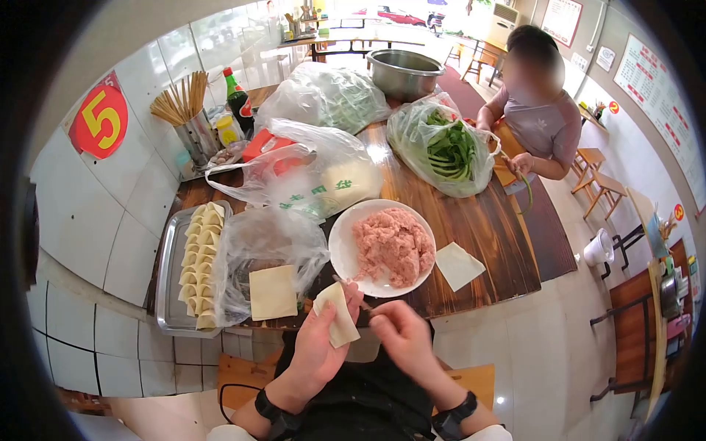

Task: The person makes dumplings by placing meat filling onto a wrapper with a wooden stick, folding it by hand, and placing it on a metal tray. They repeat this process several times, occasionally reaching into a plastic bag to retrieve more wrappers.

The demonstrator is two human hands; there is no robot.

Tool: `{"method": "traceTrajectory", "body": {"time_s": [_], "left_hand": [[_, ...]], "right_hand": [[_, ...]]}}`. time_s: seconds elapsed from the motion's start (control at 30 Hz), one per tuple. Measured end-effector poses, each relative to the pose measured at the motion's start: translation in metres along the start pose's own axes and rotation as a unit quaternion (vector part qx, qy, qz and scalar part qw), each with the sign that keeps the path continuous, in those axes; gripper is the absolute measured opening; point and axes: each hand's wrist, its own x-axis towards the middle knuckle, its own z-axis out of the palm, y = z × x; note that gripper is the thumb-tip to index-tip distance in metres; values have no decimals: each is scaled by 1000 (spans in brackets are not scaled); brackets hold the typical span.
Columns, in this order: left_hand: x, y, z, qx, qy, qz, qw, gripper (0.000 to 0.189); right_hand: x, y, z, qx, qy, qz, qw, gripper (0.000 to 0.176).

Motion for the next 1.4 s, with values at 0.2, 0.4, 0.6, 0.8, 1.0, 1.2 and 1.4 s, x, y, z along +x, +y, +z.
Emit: {"method": "traceTrajectory", "body": {"time_s": [0.2, 0.4, 0.6, 0.8, 1.0, 1.2, 1.4], "left_hand": [[0, -6, -1, -11, 17, 23, 1000, 37], [-1, -5, -9, -107, -3, 36, 994, 15], [-1, -6, -6, 92, 25, 121, 988, 15], [-4, 0, -12, 475, 44, 214, 853, 18], [-2, 4, -12, 605, -4, 390, 694, 13], [-8, 13, -9, 621, -26, 411, 666, 25], [-9, 15, -10, 556, -31, 341, 758, 30]], "right_hand": [[-6, 7, 41, 123, -5, 64, 990, 18], [-5, -5, 40, 174, 67, -7, 983, 17], [14, -18, 20, -45, 4, -118, 992, 10], [25, -62, 8, -312, -83, -221, 920, 8], [27, -78, 19, -427, -68, -258, 864, 16], [33, -78, 25, -400, -31, -300, 866, 16], [33, -54, 25, -348, 9, -324, 880, 15]]}}
